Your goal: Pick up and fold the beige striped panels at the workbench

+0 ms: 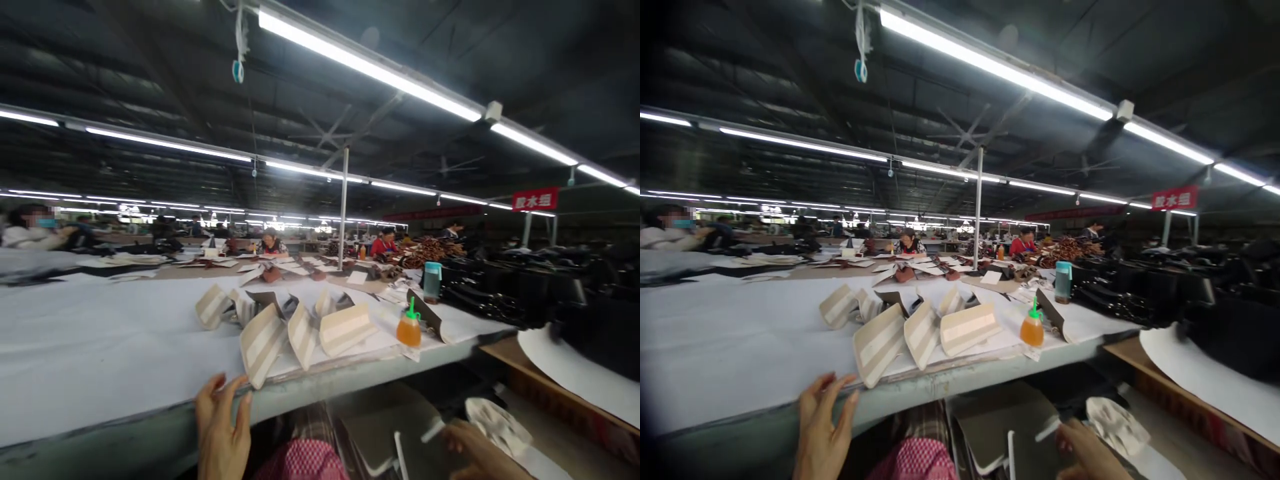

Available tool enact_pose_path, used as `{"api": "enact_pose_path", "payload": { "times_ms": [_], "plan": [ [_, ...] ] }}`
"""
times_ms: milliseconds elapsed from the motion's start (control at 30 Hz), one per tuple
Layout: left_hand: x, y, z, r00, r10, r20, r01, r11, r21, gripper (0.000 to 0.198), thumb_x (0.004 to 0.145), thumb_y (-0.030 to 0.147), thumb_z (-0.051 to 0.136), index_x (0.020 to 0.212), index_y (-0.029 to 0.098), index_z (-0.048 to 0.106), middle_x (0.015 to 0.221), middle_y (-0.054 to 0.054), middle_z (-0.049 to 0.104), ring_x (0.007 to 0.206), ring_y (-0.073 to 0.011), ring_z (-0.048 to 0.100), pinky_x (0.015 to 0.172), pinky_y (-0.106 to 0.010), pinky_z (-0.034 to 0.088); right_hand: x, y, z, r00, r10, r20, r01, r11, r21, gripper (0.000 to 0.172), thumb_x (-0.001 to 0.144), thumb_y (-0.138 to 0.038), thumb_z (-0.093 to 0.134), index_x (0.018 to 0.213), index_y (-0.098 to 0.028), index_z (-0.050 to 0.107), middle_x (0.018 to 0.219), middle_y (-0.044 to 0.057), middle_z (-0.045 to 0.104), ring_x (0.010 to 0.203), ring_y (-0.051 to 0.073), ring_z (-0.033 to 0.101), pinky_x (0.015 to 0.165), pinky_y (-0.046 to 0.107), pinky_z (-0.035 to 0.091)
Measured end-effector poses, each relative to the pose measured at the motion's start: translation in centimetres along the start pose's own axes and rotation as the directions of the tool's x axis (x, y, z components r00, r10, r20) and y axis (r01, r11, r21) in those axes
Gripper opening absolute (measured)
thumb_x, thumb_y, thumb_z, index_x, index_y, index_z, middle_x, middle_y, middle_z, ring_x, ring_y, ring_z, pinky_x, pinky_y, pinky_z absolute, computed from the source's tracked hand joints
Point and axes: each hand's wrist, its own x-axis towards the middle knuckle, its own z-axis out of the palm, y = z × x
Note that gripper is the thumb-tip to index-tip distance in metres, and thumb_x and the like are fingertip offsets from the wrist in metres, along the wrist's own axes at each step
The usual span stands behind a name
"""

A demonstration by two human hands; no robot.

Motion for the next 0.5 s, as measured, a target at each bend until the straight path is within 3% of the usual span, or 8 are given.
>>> {"api": "enact_pose_path", "payload": {
  "times_ms": [67,200,300,400,500],
  "plan": [
    [1.8,-1.5,0.6,0.998,0.007,0.066,-0.009,1.0,0.029,0.04,0.096,0.042,0.045,0.11,0.013,0.069,0.133,-0.019,0.042,0.127,-0.038,0.047,0.104,-0.058,0.044,0.0,0.2,0.2,1.0,0.001,0.003,-0.001,1.0,-0.006,0.031,0.049,-0.009,0.063,0.078,-0.02,0.066,0.09,0.007,0.067,0.091,0.03,0.064,0.079,0.036,0.05],
    [4.7,-3.4,3.4,0.969,-0.014,0.247,0.002,0.999,0.048,0.018,0.096,0.023,0.058,0.107,0.015,0.069,0.121,-0.009,0.062,0.11,-0.0251,0.063,0.094,-0.047,0.054,-0.4,0.3,-0.1,0.998,0.055,0.001,-0.055,0.998,-0.033,0.034,0.052,-0.015,0.07,0.085,-0.022,0.067,0.098,0.007,0.07,0.097,0.032,0.064,0.084,0.039,0.049],
    [6.3,-4.5,4.5,0.962,-0.107,0.25,0.079,0.99,0.118,0.015,0.095,0.019,0.063,0.109,0.015,0.067,0.113,-0.006,0.069,0.101,-0.0211,0.068,0.092,-0.045,0.055,-0.8,0.1,-0.7,0.995,0.103,0.012,-0.102,0.993,-0.058,0.031,0.057,-0.015,0.075,0.087,-0.021,0.067,0.094,0.006,0.07,0.094,0.03,0.065,0.081,0.038,0.05],
    [7.1,-5.6,3.4,0.966,-0.192,0.173,0.159,0.97,0.185,0.017,0.097,0.016,0.06,0.111,0.016,0.067,0.114,-0.007,0.071,0.104,-0.0212,0.069,0.094,-0.045,0.055,-1.0,-0.1,-1.1,0.994,0.113,0.014,-0.111,0.99,-0.084,0.028,0.065,-0.011,0.077,0.09,-0.017,0.066,0.095,0.004,0.068,0.091,0.025,0.064,0.079,0.036,0.05],
    [7.0,-6.6,0.4,0.969,-0.233,0.079,0.21,0.951,0.229,0.027,0.097,0.011,0.05,0.113,0.017,0.071,0.12,-0.01,0.072,0.103,-0.0261,0.07,0.09,-0.045,0.056,-0.8,-0.5,-1.4,0.997,0.077,0.001,-0.077,0.992,-0.096,0.015,0.079,-0.012,0.075,0.089,-0.017,0.065,0.093,0.002,0.067,0.089,0.021,0.063,0.081,0.036,0.051]
  ]
}}
